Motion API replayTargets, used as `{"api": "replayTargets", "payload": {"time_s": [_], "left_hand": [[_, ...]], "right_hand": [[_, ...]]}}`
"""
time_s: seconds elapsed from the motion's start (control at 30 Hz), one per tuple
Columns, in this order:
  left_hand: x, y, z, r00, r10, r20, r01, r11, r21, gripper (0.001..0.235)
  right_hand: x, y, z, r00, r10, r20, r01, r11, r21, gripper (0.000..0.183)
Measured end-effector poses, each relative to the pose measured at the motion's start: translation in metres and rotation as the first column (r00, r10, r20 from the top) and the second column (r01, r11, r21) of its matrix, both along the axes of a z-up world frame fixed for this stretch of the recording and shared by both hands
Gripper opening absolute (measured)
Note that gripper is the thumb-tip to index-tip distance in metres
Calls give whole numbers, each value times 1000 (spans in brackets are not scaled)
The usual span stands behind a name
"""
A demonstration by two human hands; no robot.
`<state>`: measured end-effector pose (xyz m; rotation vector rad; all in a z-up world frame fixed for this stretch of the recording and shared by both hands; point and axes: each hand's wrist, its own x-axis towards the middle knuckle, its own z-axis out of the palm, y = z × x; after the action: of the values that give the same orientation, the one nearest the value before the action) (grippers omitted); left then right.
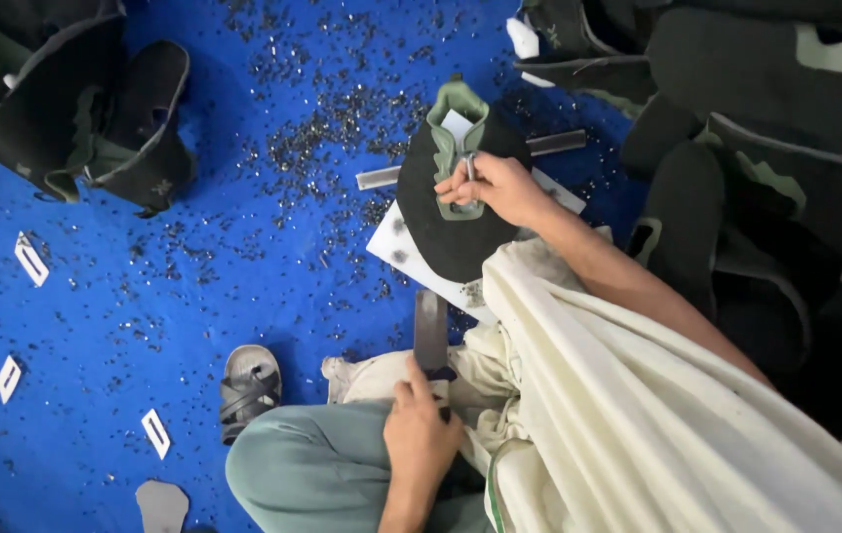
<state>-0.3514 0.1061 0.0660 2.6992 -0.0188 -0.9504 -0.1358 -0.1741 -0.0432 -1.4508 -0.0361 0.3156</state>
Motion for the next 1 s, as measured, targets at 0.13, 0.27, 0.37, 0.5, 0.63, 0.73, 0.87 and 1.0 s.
{"api": "replayTargets", "payload": {"time_s": [0.13,0.27,0.37,0.5,0.63,0.73,0.87,1.0], "left_hand": [[11,11,32,968,210,-140,-231,960,-158,98],[29,-2,93,906,411,-96,-411,806,-425,92],[54,-17,158,877,446,177,-227,711,-666,91],[68,-7,187,798,520,305,-28,538,-843,71],[97,-38,96,720,496,486,289,422,-859,32],[85,-48,10,842,409,352,-74,734,-675,37],[79,-40,27,889,403,218,-251,827,-504,42],[77,-35,63,806,543,237,-294,714,-636,38]], "right_hand": [[-10,-1,-1,1000,-1,12,1,1000,19,5],[-15,3,14,962,39,271,4,988,-154,3],[-24,5,14,959,41,281,14,982,-191,3],[-27,6,21,962,49,269,31,958,-284,27],[-25,6,34,917,59,396,62,956,-287,27],[-32,7,23,910,96,404,29,956,-291,31],[-22,3,-8,966,-93,243,154,957,-245,19],[-3,-2,12,957,-281,-74,291,909,299,16]]}}
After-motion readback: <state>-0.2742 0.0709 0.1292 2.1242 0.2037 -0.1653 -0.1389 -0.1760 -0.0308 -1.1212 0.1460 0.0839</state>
